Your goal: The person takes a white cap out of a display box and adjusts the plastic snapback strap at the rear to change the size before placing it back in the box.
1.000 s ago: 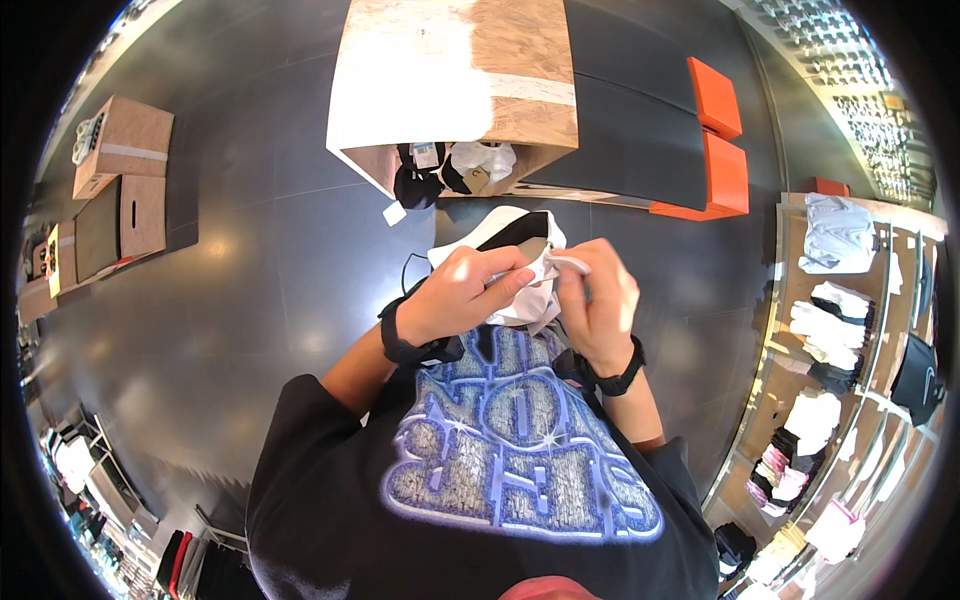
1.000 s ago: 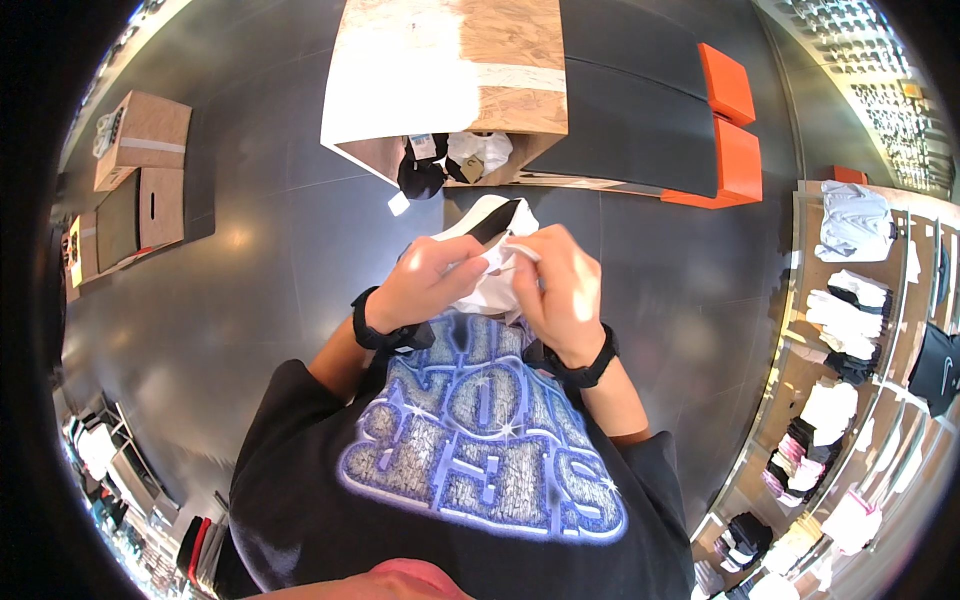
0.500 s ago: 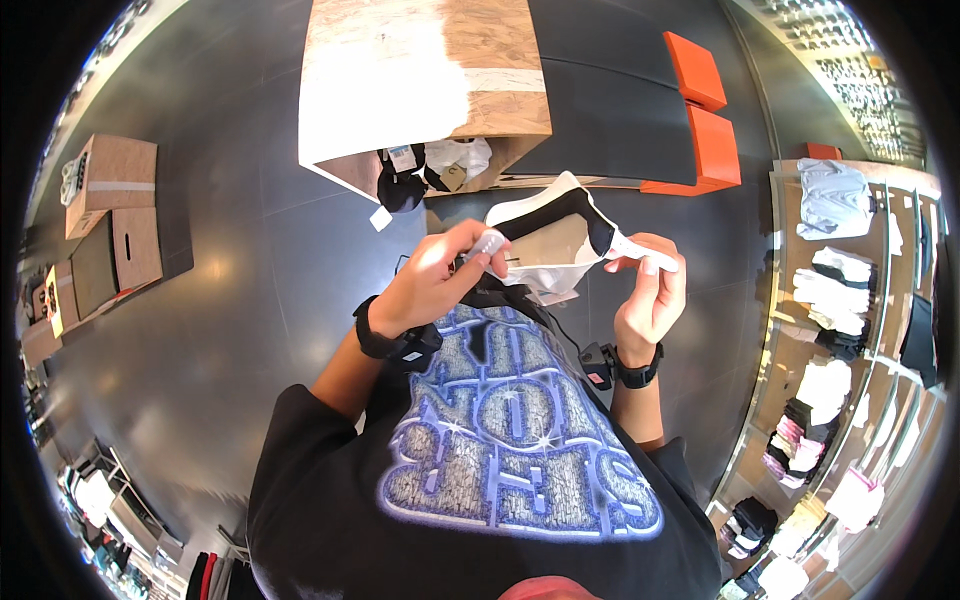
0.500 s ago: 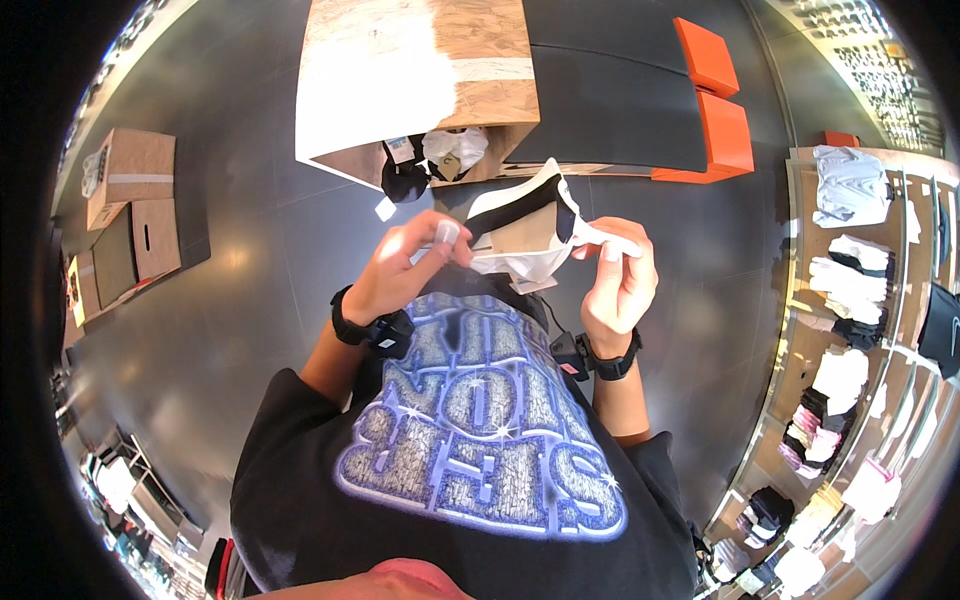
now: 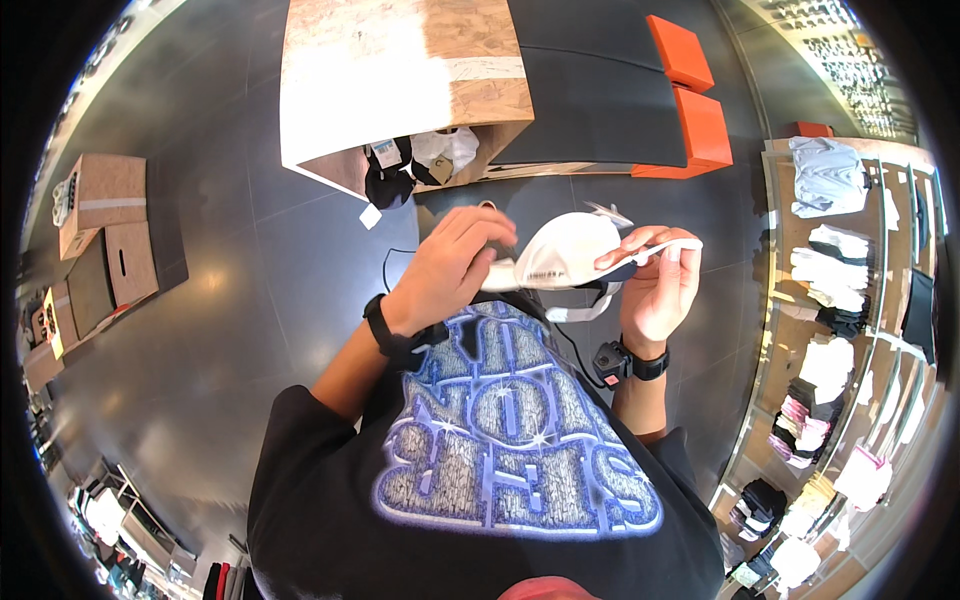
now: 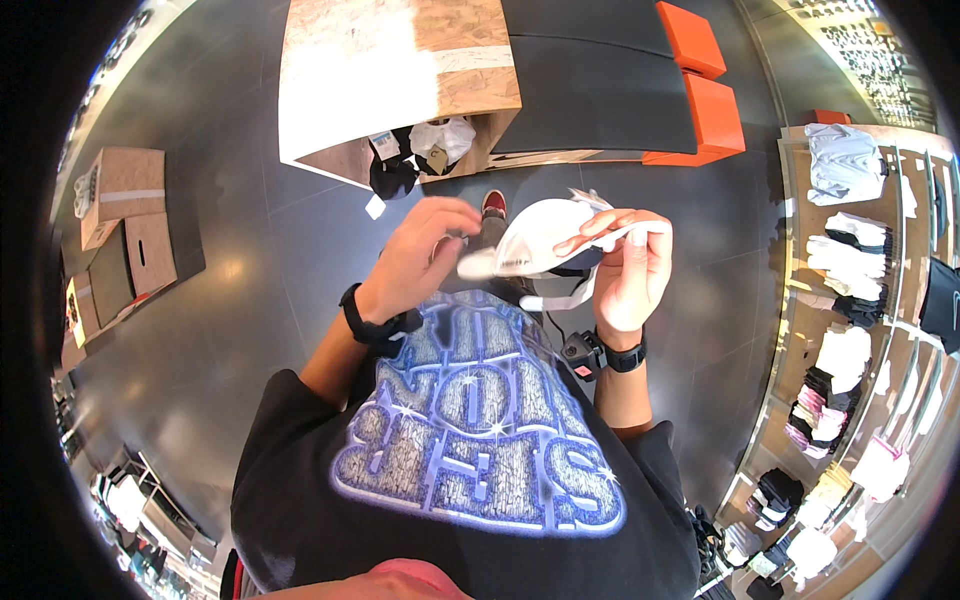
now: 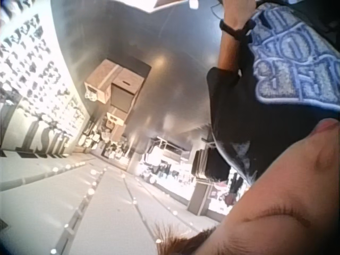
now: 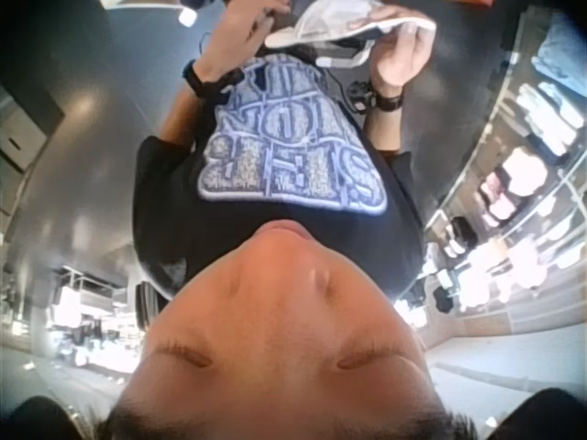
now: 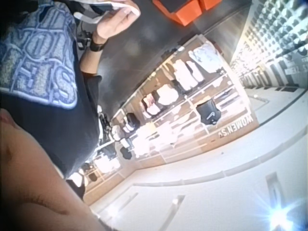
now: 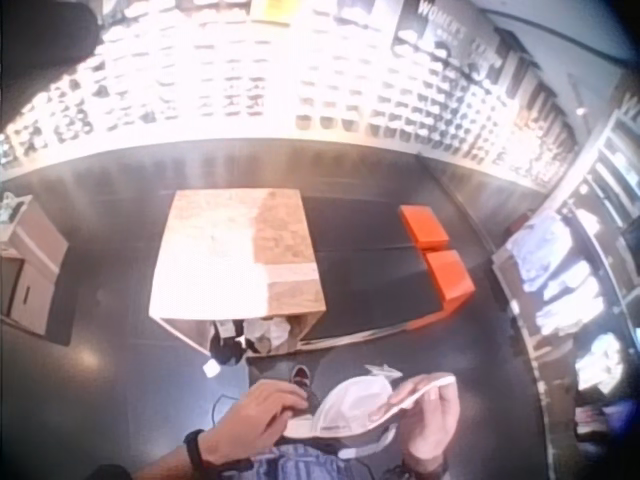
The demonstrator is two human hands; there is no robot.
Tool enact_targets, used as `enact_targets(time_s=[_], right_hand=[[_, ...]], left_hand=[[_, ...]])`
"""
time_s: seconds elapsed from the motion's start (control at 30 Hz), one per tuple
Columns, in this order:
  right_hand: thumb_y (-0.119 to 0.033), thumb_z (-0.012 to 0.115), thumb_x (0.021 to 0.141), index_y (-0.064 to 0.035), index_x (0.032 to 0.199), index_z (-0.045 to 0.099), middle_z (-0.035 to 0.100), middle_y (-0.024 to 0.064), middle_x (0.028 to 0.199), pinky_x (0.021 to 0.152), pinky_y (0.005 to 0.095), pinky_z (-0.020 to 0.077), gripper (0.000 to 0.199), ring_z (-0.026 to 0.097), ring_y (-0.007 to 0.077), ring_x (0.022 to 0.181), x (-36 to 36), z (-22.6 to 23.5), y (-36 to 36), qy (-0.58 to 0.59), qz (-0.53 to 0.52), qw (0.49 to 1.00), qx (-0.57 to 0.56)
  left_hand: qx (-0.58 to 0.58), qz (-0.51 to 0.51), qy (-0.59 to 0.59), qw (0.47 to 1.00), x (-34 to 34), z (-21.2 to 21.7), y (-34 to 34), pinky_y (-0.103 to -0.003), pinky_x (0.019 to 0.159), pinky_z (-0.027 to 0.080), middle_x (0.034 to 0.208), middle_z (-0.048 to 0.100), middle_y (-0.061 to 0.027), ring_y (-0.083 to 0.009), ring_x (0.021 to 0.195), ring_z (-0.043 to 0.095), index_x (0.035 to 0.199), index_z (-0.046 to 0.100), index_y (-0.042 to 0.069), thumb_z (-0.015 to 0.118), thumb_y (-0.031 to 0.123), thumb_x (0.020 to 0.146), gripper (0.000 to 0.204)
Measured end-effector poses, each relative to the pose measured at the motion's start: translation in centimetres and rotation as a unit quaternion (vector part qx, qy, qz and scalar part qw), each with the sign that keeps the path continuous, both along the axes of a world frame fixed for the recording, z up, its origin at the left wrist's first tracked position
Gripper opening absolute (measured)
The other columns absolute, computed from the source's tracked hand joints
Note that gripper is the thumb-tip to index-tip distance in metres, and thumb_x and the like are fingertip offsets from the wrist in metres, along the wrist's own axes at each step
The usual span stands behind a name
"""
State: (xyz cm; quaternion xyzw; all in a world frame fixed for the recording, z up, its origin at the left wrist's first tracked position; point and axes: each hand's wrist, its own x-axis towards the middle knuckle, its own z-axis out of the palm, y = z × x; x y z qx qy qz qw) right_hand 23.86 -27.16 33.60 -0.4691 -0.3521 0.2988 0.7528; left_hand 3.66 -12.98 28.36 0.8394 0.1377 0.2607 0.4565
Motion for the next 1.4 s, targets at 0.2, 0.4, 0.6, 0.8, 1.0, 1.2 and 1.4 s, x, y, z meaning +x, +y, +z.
enact_targets(time_s=[0.2, 0.4, 0.6, 0.8, 1.0, 1.2, 1.4], right_hand=[[-0.015, 0.034, 0.102, -0.0016, 0.103, 0.044, 0.058, 0.0191, 0.085, 0.066, 0.0416, 0.0553, 0.016, 0.063, 0.0317, 0.067, -1.6, 1.3, 0.9, 0.066, 0.029, 0.997, -0.003], [-0.018, 0.034, 0.103, -0.0018, 0.110, 0.045, 0.060, 0.0194, 0.095, 0.081, 0.0413, 0.0515, 0.021, 0.064, 0.0302, 0.086, -2.4, 3.0, 1.4, 0.036, -0.029, 0.999, -0.027], [-0.010, 0.048, 0.097, 0.0001, 0.138, 0.036, 0.049, 0.0152, 0.132, 0.106, 0.0386, 0.0343, 0.044, 0.047, 0.0247, 0.124, -1.9, 0.3, -0.7, -0.166, -0.154, 0.960, -0.165], [-0.021, 0.062, 0.091, 0.0048, 0.118, 0.054, 0.065, 0.0165, 0.104, 0.075, 0.0312, 0.0516, 0.038, 0.065, 0.0220, 0.088, -5.2, -3.2, -1.7, -0.157, 0.086, 0.883, -0.434], [-0.018, 0.055, 0.092, 0.0065, 0.105, 0.059, 0.067, 0.0209, 0.081, 0.063, 0.0328, 0.0482, 0.028, 0.066, 0.0278, 0.069, -6.5, -5.7, -2.1, -0.189, 0.064, 0.898, -0.391], [-0.008, 0.051, 0.093, 0.0040, 0.105, 0.060, 0.062, 0.0251, 0.081, 0.063, 0.0364, 0.0498, 0.019, 0.064, 0.0396, 0.073, -5.5, -4.0, -3.3, -0.300, 0.000, 0.862, -0.407], [0.000, 0.054, 0.089, -0.0002, 0.109, 0.061, 0.066, 0.0204, 0.094, 0.069, 0.0377, 0.0526, 0.021, 0.067, 0.0368, 0.083, -6.4, -10.0, -4.4, -0.326, -0.091, 0.886, -0.317]], left_hand=[[-0.003, -0.074, 0.126, 0.989, 0.3, -0.8, -2.0, -0.041, 0.093, 0.046, 0.128, 0.053, -0.0178, -0.0380, 0.115, 0.052, 0.131, 0.045, 0.006, 0.063, 0.018, 0.084, 0.052], [-0.120, 0.021, 0.187, 0.975, 0.8, -4.7, -2.2, -0.044, 0.068, 0.051, 0.080, 0.065, -0.0227, -0.0402, 0.076, 0.064, 0.095, 0.060, 0.001, 0.059, 0.019, 0.090, 0.020], [-0.266, 0.184, 0.125, 0.938, -1.0, -3.4, -0.7, -0.033, 0.072, 0.050, 0.090, 0.070, -0.0161, -0.0261, 0.078, 0.067, 0.109, 0.061, -0.002, 0.063, 0.020, 0.092, 0.028], [-0.228, 0.213, 0.101, 0.945, -2.1, -5.5, 0.1, -0.035, 0.066, 0.048, 0.079, 0.066, -0.0158, -0.0260, 0.069, 0.063, 0.108, 0.057, -0.002, 0.059, 0.026, 0.094, 0.032], [-0.199, 0.199, 0.070, 0.957, -2.1, -6.9, -1.7, -0.038, 0.054, 0.040, 0.061, 0.053, -0.0139, -0.0227, 0.054, 0.053, 0.104, 0.056, -0.001, 0.054, 0.028, 0.096, 0.030], [-0.242, 0.123, 0.297, 0.915, -3.3, -4.2, -1.9, -0.031, 0.056, 0.047, 0.058, 0.062, -0.0099, -0.0182, 0.054, 0.062, 0.075, 0.065, 0.000, 0.043, 0.043, 0.099, 0.054], [-0.710, -0.158, 0.024, 0.686, -2.5, -3.9, -3.5, -0.037, 0.088, 0.050, 0.134, 0.050, -0.0234, -0.0279, 0.115, 0.057, 0.146, 0.026, 0.000, 0.025, 0.067, 0.094, 0.085]])
